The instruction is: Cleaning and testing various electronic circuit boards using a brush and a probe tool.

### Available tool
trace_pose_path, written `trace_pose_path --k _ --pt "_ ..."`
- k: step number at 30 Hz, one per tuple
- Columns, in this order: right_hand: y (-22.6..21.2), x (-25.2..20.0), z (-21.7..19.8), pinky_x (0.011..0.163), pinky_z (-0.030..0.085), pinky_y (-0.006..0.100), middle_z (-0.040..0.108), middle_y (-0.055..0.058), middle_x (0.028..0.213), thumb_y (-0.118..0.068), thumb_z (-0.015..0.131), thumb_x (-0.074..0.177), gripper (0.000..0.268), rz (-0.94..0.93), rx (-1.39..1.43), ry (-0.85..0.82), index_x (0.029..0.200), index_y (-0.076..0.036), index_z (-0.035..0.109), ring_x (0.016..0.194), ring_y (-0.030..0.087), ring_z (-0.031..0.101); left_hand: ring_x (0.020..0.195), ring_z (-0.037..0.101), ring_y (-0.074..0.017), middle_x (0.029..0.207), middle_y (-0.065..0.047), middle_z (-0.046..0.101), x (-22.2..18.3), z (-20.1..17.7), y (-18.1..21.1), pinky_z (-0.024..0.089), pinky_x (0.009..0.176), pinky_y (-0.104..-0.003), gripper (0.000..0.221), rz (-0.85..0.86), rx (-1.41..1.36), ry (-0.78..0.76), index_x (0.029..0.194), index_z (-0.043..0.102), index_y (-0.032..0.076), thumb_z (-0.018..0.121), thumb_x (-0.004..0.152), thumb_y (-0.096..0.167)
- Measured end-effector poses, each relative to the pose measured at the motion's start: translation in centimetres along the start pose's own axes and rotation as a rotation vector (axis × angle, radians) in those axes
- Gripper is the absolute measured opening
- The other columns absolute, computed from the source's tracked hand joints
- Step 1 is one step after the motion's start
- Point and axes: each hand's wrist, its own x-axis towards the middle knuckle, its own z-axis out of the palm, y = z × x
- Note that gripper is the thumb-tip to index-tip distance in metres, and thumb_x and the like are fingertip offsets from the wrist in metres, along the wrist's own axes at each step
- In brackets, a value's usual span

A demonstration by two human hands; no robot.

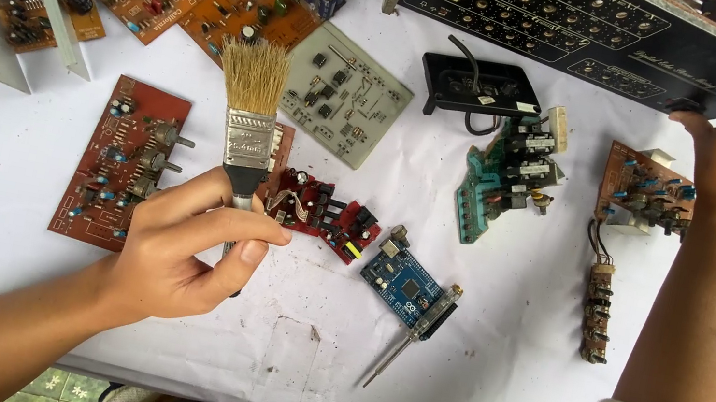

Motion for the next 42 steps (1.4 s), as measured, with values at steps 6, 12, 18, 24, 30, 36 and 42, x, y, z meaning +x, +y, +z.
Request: trace_pose_path --k 6,12,18,24,30,36,42 --pt "-0.3 0.5 -0.5 0.096 0.047 0.053 0.062 0.028 0.125 -0.079 0.037 0.112 0.096 0.007 0.024 0.015 0.140 0.011 0.052 0.106 0.045 0.062 0.059 0.050 -0.0151 0.075 -0.008 0.048 0.2 0.0 0.0 0.058 0.070 -0.024 0.022 0.011 -0.007 0.005 0.099 0.075 0.006 0.054 0.099 0.011" --pt "-0.4 0.3 -0.3 0.096 0.047 0.053 0.061 0.028 0.125 -0.079 0.047 0.111 0.095 0.027 -0.001 -0.008 0.140 0.011 0.051 0.105 0.046 0.061 0.060 0.053 -0.0143 0.075 -0.007 0.049 0.1 0.0 0.0 0.055 0.067 -0.023 0.021 0.012 -0.007 0.005 0.100 0.075 0.006 0.055 0.100 0.011" --pt "-0.8 0.7 -0.3 0.103 0.043 0.063 0.059 0.034 0.132 -0.056 0.098 0.089 0.102 0.091 0.044 -0.116 0.143 0.014 0.046 0.112 0.054 0.059 0.063 0.059 -0.0157 0.078 -0.009 0.051 0.3 -0.1 -0.3 0.047 0.060 -0.025 0.021 0.053 -0.008 0.033 0.101 0.074 0.006 0.054 0.101 0.011" --pt "0.6 0.3 0.1 0.113 0.020 0.073 0.053 0.039 0.139 -0.061 0.088 0.080 0.111 0.138 0.201 -0.241 0.141 0.021 0.045 0.133 0.057 0.048 0.057 0.039 -0.0157 0.081 -0.007 0.049 0.7 -0.2 -1.1 0.035 0.055 -0.027 0.018 0.119 0.015 0.064 0.106 0.073 0.009 0.056 0.103 0.012" --pt "-7.3 9.6 -5.7 0.110 0.029 0.064 0.056 0.038 0.135 -0.068 0.052 0.112 0.092 0.072 0.506 0.067 0.137 0.021 0.053 0.127 0.054 0.052 0.057 0.036 -0.0166 0.079 -0.007 0.043 0.9 -0.4 -1.0 0.033 0.058 -0.029 0.022 0.156 -0.034 0.069 0.105 0.070 0.007 0.049 0.107 0.014" --pt "-13.8 13.8 -6.6 0.095 0.047 0.049 0.057 0.025 0.121 -0.028 0.079 0.112 0.049 0.057 0.706 0.015 0.130 0.011 0.055 0.112 0.037 0.051 0.059 0.040 -0.0161 0.081 -0.008 0.045 0.6 -0.2 -1.8 0.035 0.056 -0.028 0.018 0.157 -0.041 0.056 0.111 0.070 0.006 0.053 0.106 0.012" --pt "-13.9 14.0 -4.6 0.078 0.047 0.049 0.048 0.019 0.108 -0.019 0.099 0.101 0.047 0.083 0.495 -0.022 0.119 0.010 0.066 0.100 0.035 0.043 0.062 0.040 -0.0188 0.081 -0.008 0.042 0.8 -0.6 -1.3 0.034 0.056 -0.030 0.018 0.243 0.019 0.081 0.104 0.066 0.005 0.050 0.108 0.012"
